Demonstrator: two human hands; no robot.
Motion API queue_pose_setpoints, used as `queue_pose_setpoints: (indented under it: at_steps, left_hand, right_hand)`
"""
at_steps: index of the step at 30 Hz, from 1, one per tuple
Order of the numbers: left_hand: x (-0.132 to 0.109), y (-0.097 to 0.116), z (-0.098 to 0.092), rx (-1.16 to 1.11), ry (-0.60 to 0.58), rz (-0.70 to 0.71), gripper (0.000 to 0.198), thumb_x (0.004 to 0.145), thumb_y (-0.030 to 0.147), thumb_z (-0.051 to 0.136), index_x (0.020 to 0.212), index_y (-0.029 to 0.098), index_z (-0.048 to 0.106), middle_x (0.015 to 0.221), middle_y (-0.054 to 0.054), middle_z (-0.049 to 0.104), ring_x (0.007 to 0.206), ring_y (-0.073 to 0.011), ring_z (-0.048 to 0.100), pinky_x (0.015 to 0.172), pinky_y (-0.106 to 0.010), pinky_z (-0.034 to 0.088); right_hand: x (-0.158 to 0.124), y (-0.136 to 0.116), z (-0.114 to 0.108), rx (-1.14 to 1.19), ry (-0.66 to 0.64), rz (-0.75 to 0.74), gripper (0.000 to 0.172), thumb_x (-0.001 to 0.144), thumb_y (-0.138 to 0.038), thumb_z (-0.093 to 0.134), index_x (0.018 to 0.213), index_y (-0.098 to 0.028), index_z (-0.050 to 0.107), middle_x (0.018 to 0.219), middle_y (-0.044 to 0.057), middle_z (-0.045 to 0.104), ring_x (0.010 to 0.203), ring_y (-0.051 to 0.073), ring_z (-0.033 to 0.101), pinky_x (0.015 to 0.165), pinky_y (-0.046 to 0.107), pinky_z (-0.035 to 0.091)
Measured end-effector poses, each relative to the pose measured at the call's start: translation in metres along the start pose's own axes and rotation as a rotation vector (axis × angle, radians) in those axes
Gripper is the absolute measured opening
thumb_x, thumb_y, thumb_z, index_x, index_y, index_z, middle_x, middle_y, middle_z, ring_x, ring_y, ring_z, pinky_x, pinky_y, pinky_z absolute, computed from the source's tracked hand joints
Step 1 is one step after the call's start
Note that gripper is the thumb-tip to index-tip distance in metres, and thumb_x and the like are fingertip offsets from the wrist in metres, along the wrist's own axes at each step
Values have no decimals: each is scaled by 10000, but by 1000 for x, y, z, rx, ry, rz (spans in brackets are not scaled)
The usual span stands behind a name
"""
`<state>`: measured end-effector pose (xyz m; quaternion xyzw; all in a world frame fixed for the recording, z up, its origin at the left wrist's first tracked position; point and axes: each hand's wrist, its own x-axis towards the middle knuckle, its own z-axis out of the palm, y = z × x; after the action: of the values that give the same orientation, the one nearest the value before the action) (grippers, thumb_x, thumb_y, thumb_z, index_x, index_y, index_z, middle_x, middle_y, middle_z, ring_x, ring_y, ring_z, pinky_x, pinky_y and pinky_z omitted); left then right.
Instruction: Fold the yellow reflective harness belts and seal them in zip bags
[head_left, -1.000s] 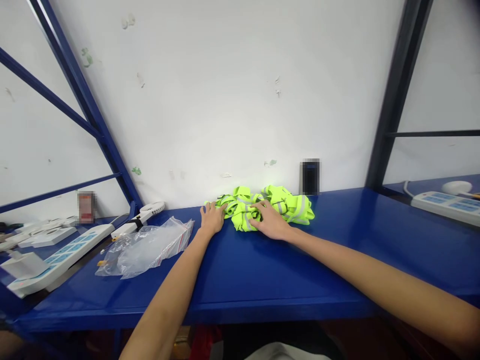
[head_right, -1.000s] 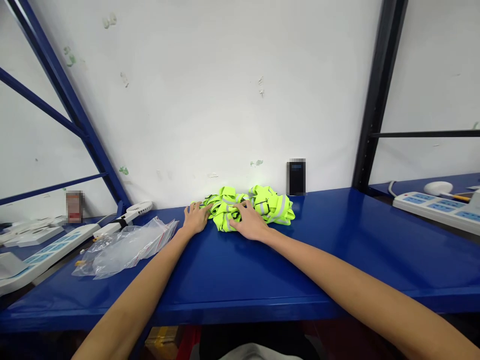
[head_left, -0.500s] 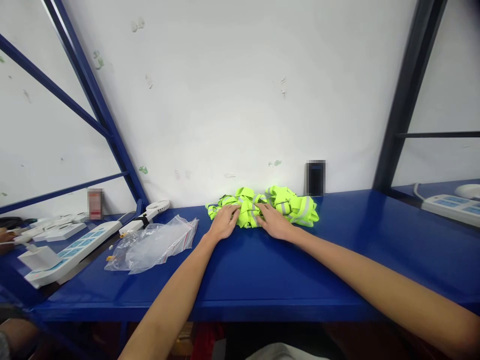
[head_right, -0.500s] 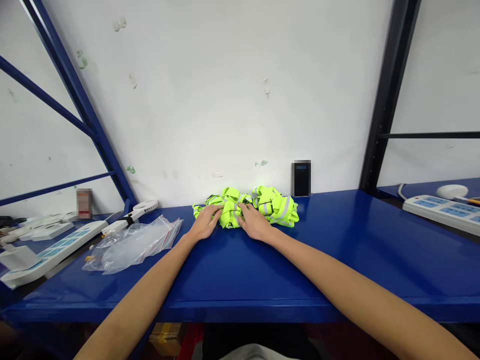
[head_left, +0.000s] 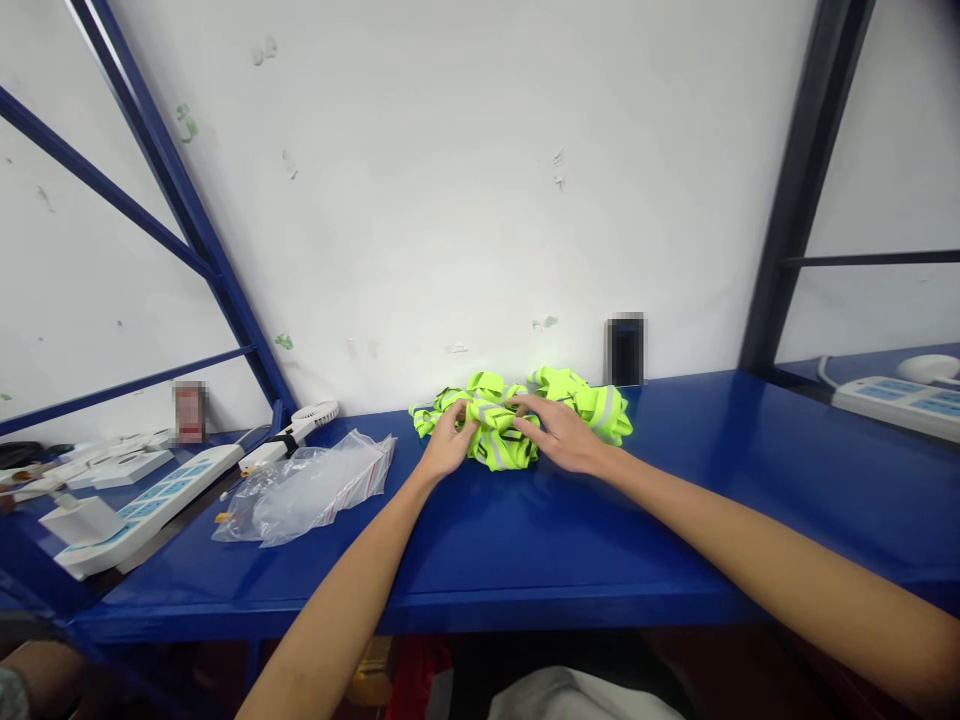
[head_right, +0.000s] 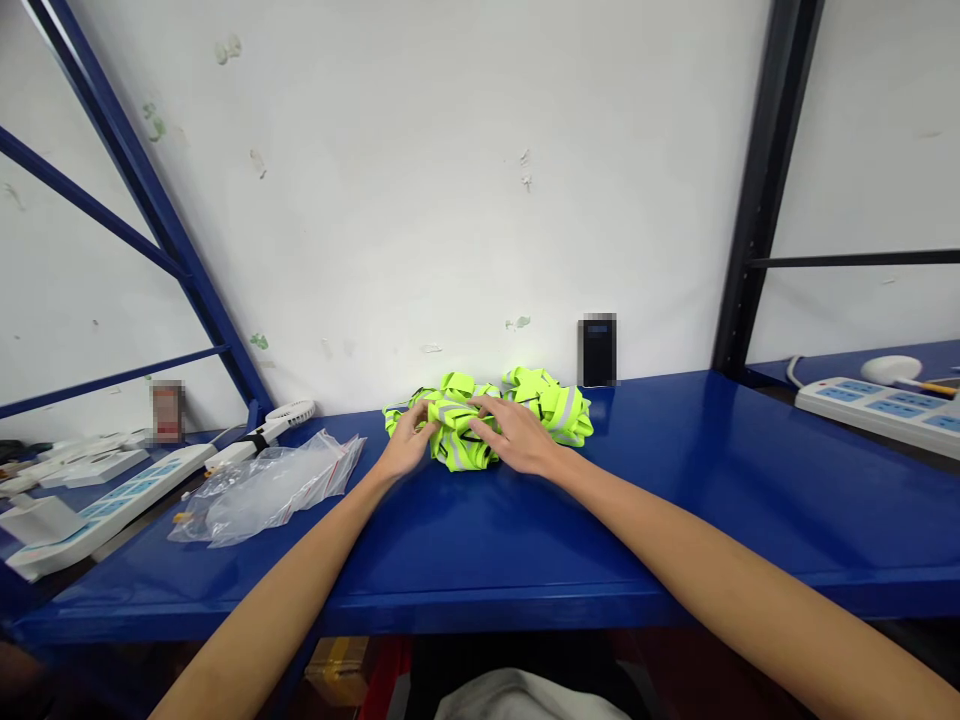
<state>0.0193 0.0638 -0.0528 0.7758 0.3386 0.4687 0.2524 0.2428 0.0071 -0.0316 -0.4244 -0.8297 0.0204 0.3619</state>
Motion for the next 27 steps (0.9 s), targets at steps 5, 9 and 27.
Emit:
queue_pose_setpoints:
  at_steps: [5,9,27]
  left_hand:
    - [7,-3,9,-493,279,-294,302,736,280,474,1024,193,504,922,-39,648,847,-192,620,794,-336,482]
    - [5,4,2,-791,259,-318,352,704,349,419,966,150,545,856,-82,661,812,-235,635,761,-374,492]
    - [-3,0,-15,-174,-89,-304,235,681,401,692,704,169,665,712,-32,621,641,-155,561,602,-279,419]
  right_hand:
    - [-3,-1,-2,5,-55,21,453,917,-346,475,1349,-208,481,1265,121,570,1093,261,558,944,405,416]
    - [-7,-5,0,44,-189,-16,480,916,-476,470,1316,-213,516,1258,122,561,1095,274,563,943,415,429]
    - [-11,-12,11,100,-303,-142,555,812,-281,597,1356,-261,486,1346,101,452,1208,271,489,1007,415,410]
